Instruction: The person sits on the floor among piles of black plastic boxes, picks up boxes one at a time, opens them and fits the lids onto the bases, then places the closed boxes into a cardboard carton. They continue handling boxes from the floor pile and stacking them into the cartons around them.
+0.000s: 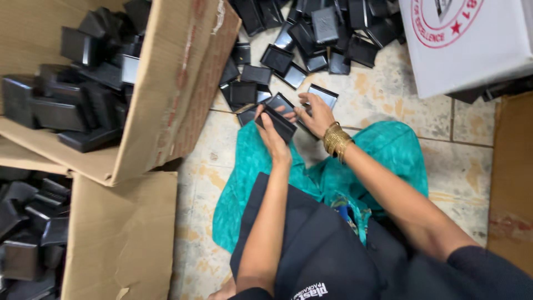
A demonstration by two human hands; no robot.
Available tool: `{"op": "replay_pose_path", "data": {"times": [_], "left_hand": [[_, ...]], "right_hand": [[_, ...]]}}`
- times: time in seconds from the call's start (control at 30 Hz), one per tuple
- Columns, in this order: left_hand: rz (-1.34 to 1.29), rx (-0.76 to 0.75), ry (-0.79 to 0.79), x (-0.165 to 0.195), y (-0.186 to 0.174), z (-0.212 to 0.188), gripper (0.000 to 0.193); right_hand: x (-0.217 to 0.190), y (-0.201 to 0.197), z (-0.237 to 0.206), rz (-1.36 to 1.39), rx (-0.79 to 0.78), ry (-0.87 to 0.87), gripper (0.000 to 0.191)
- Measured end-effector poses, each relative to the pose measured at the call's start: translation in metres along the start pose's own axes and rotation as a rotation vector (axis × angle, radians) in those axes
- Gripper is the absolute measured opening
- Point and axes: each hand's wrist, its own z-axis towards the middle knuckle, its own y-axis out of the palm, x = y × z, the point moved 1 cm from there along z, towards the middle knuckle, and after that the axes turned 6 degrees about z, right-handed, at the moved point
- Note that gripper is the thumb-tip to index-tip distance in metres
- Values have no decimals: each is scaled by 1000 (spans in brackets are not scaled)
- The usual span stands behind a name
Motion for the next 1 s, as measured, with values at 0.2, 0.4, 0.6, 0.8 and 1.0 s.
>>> {"op": "replay_pose_path", "data": {"times": [0.2,0.4,0.6,0.8,1.0], "left_hand": [[-98,-50,-13,11,16,9,56],[142,45,-100,22,23,4,59],[222,-124,-109,25,26,-7,58],[111,-270,-140,20,24,-12,60],[326,-449,-22,4,25,-26,53]], "right_hand": [[15,20,24,-247,-26,-61,20],[-7,-15,-18,-39,126,-184,23],[-41,-24,-74,-274,-89,-351,42],[-35,-40,-83,-217,-4,-417,39],[-27,-53,-86,-182,15,37,50]]}}
